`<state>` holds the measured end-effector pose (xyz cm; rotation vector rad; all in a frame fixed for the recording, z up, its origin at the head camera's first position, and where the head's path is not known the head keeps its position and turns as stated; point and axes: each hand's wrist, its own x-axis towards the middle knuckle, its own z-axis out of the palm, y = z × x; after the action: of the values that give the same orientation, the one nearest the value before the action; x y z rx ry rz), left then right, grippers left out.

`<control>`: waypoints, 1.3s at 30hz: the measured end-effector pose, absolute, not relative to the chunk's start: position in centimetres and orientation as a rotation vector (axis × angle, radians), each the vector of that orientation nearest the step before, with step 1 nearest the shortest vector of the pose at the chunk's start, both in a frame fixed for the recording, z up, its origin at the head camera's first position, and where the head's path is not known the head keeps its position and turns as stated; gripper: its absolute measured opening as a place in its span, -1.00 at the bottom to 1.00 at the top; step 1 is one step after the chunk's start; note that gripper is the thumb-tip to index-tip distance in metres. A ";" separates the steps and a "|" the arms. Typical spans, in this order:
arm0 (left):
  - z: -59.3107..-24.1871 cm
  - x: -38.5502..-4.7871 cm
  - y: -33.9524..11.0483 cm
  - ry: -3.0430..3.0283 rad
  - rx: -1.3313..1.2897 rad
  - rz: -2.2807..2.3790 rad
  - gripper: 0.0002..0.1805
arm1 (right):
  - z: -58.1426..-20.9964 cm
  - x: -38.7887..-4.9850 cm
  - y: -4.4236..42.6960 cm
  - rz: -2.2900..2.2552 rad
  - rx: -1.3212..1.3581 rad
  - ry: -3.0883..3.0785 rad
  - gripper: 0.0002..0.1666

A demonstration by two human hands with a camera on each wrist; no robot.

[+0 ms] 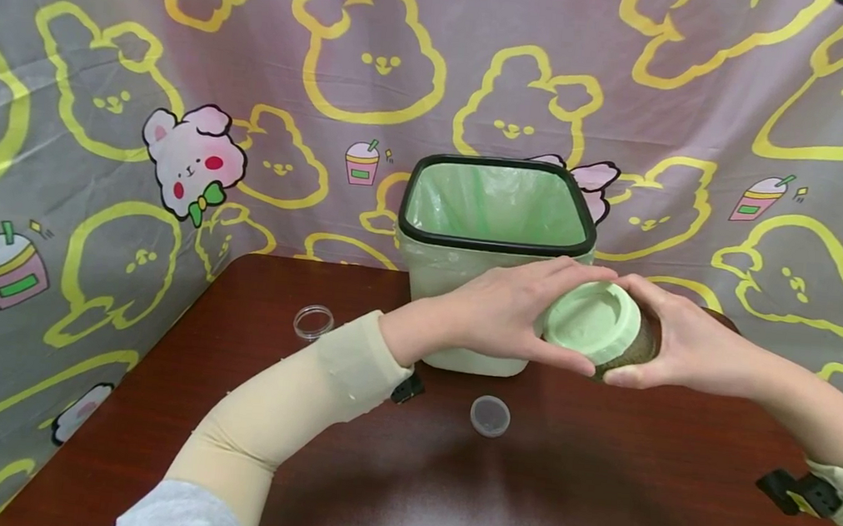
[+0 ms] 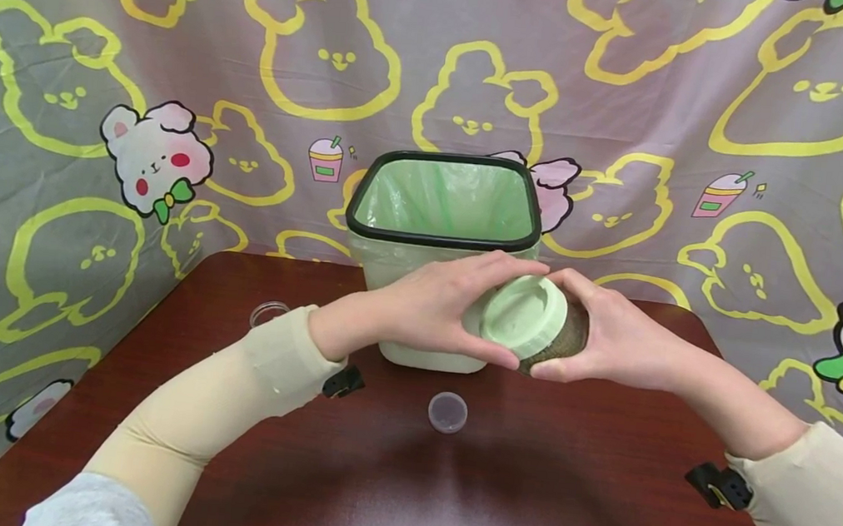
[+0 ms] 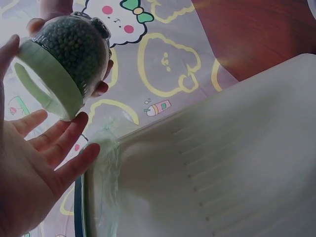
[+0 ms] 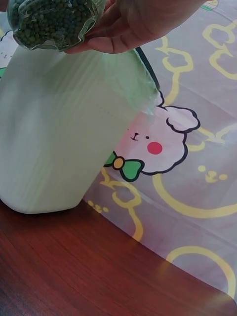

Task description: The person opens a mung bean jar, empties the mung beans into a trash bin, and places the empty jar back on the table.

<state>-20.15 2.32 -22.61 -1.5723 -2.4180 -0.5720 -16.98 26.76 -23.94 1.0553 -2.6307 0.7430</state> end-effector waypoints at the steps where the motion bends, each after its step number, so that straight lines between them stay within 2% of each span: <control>1: -22.6 -20.2 2.3 -2.415 -1.574 -0.563 0.01 | -23.9 -17.0 26.8 0.744 1.056 -2.630 -0.01; 6: -22.6 -20.3 1.9 -2.375 -1.642 -0.588 0.06 | -23.9 -17.0 26.8 0.756 1.065 -2.627 0.00; 12: -22.3 -20.6 1.7 -2.293 -1.843 -0.681 -0.02 | -23.8 -17.0 26.8 0.760 1.071 -2.627 0.03; 18: -22.3 -20.8 1.8 -2.254 -1.900 -0.687 -0.11 | -23.7 -17.0 26.7 0.752 1.073 -2.625 0.00; 31: -22.4 -20.8 2.1 -2.269 -1.793 -0.626 -0.11 | -23.8 -17.0 26.7 0.747 1.048 -2.643 -0.02; 39: -22.5 -20.7 1.9 -2.356 -1.717 -0.585 0.01 | -23.9 -17.1 26.8 0.754 1.067 -2.624 -0.02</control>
<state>-20.71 1.91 -22.53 -1.7167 -2.3558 -0.5851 -17.13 26.80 -23.91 1.0673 -2.6244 0.7545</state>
